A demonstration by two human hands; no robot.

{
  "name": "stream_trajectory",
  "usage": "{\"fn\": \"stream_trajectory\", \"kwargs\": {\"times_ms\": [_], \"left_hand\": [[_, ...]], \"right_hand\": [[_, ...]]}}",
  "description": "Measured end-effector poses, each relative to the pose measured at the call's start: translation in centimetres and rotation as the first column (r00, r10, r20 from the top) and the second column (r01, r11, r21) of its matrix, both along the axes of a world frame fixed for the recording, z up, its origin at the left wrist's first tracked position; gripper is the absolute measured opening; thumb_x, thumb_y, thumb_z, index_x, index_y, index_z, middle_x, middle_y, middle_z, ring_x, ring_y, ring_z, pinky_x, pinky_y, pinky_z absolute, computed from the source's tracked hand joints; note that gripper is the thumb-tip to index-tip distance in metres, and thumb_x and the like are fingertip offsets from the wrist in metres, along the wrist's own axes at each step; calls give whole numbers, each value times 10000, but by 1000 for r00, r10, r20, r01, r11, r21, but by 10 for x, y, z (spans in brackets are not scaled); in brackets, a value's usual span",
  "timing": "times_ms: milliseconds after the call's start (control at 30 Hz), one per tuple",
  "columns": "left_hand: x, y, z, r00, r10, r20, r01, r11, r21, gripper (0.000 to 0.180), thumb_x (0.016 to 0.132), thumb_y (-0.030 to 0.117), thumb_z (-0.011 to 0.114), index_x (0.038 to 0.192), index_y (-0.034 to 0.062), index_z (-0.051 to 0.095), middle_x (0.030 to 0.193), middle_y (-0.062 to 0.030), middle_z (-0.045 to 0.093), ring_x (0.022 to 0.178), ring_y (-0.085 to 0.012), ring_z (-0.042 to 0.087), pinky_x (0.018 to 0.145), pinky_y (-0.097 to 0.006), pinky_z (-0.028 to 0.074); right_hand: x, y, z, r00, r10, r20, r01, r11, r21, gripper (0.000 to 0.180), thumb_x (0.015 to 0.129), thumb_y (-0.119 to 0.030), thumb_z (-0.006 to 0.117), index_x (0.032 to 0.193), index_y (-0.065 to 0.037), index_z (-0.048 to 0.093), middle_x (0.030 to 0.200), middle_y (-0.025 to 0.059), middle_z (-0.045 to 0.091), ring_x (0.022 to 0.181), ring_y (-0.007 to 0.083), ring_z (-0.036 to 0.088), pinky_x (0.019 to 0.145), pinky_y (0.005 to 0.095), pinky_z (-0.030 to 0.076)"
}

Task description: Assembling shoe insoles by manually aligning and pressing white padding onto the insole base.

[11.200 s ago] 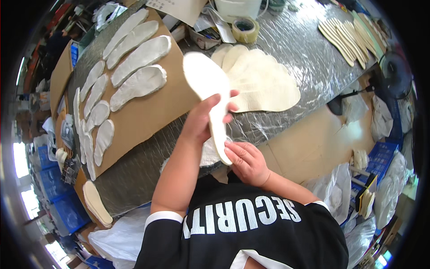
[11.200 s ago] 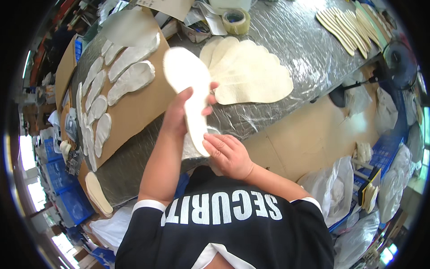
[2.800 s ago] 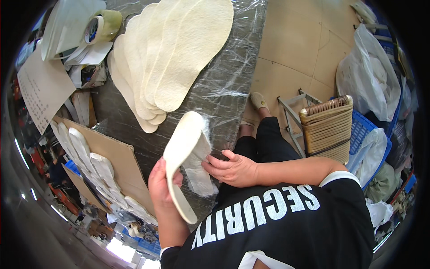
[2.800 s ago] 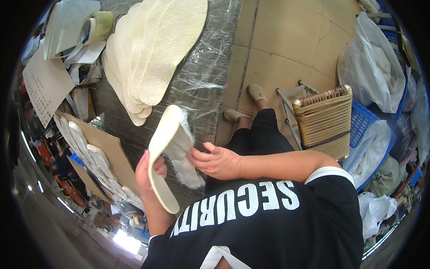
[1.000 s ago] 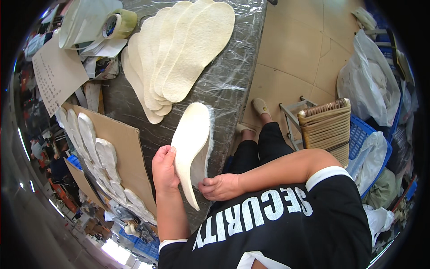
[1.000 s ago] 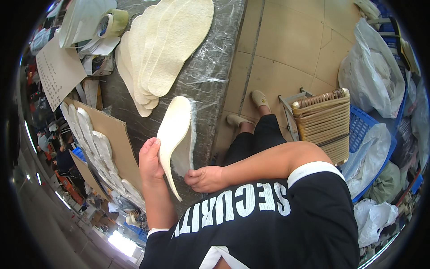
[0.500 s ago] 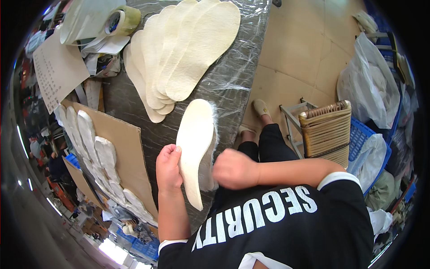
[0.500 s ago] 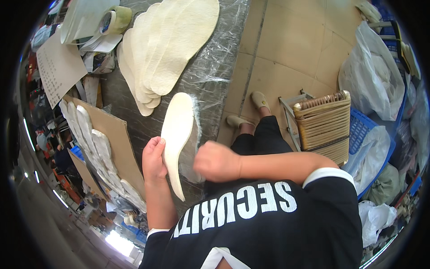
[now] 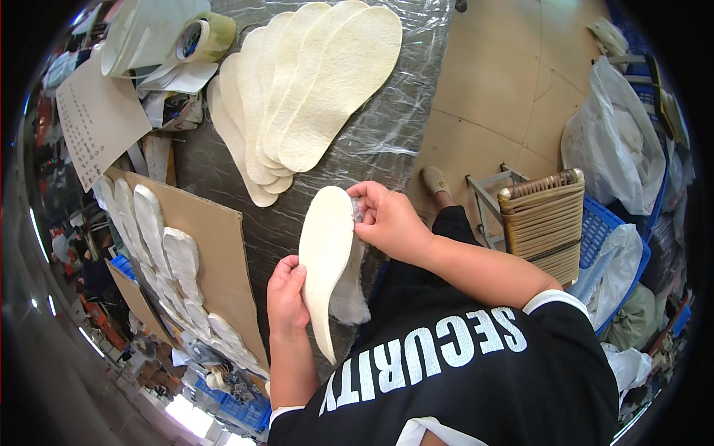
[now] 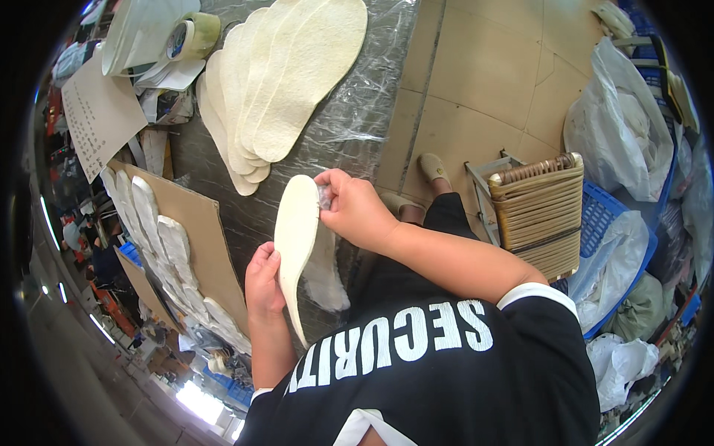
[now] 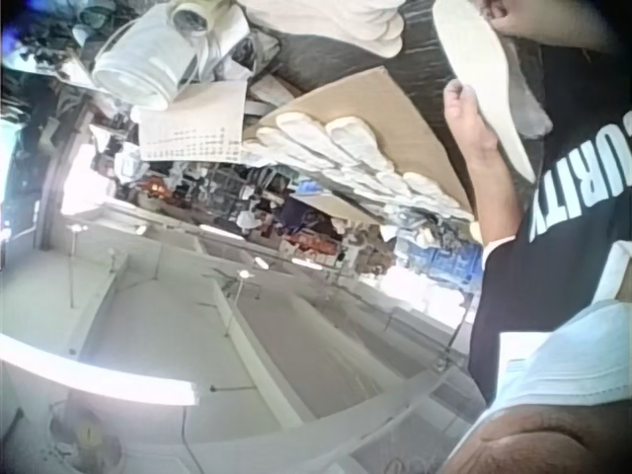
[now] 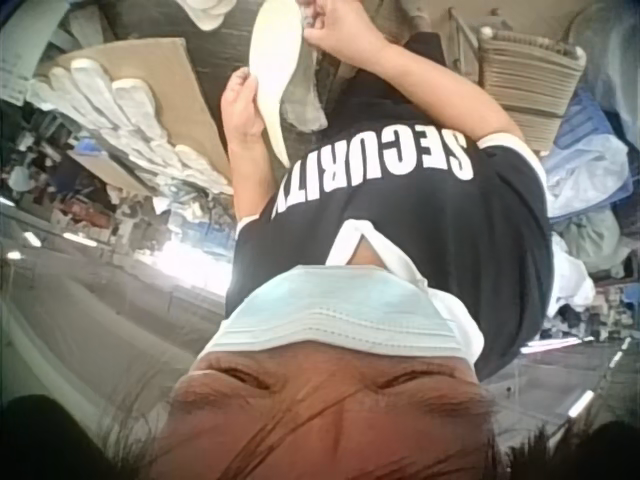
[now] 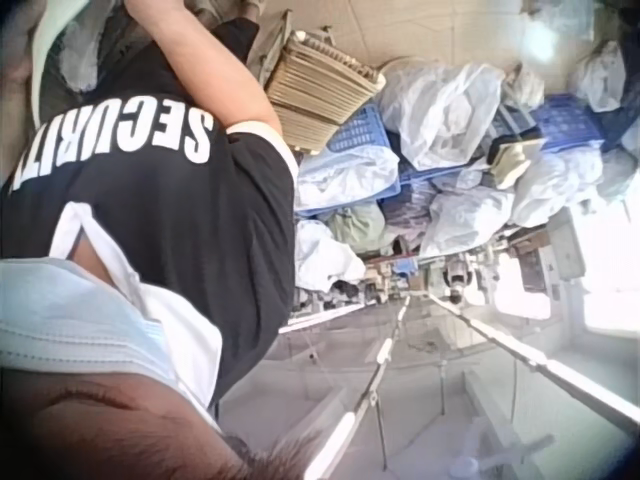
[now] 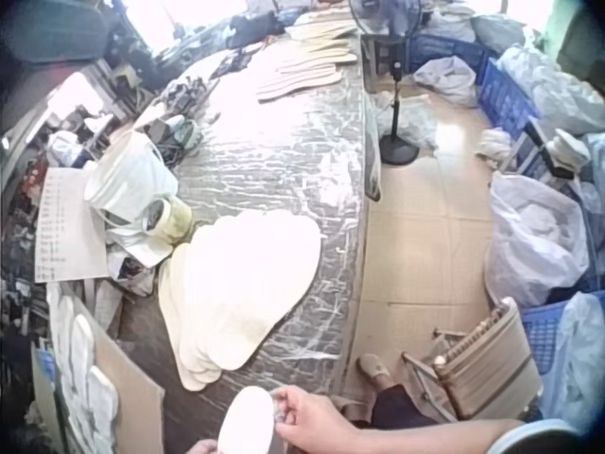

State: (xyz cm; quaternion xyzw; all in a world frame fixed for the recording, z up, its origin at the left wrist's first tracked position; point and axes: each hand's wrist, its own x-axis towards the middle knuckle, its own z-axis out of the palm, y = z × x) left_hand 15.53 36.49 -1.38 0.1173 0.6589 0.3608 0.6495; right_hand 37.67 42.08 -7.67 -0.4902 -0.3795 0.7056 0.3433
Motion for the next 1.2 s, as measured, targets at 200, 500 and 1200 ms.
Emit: {"fn": "stream_trajectory", "kwargs": {"times_ms": [200, 500, 1200], "left_hand": [[21, 10, 7, 973, -111, -204, 128, 989, 70, 234, 978, 137, 512, 1147, -24, 494, 971, -94, 637, 785, -167, 636, 794, -322, 528], [-19, 12, 9, 780, 280, 560, -107, 941, -322, 234, 1037, 222, 389, 1096, 36, 518, 671, 8, 395, 446, -71, 349, 504, -247, 317], [-25, 2, 8, 543, 427, 724, -170, 899, -403, 394, 1027, 246, 326, 1261, -32, 479, 743, -35, 423, 489, -119, 418, 564, -301, 369]], "right_hand": [[-10, -7, -8, 993, -73, -88, 68, 996, -52, 330, 787, 2, 637, 1110, 8, 567, 740, 41, 594, 650, 97, 546, 612, 257, 471], [-10, -12, -7, 983, 25, -179, -47, 992, -121, 308, 847, 60, 603, 1133, -21, 521, 862, -14, 582, 695, 28, 554, 569, 213, 491], [-12, -22, -5, 999, -7, -52, 9, 999, 37, 390, 825, 73, 597, 1199, -33, 570, 790, -33, 597, 662, 9, 537, 574, 191, 460]]}}
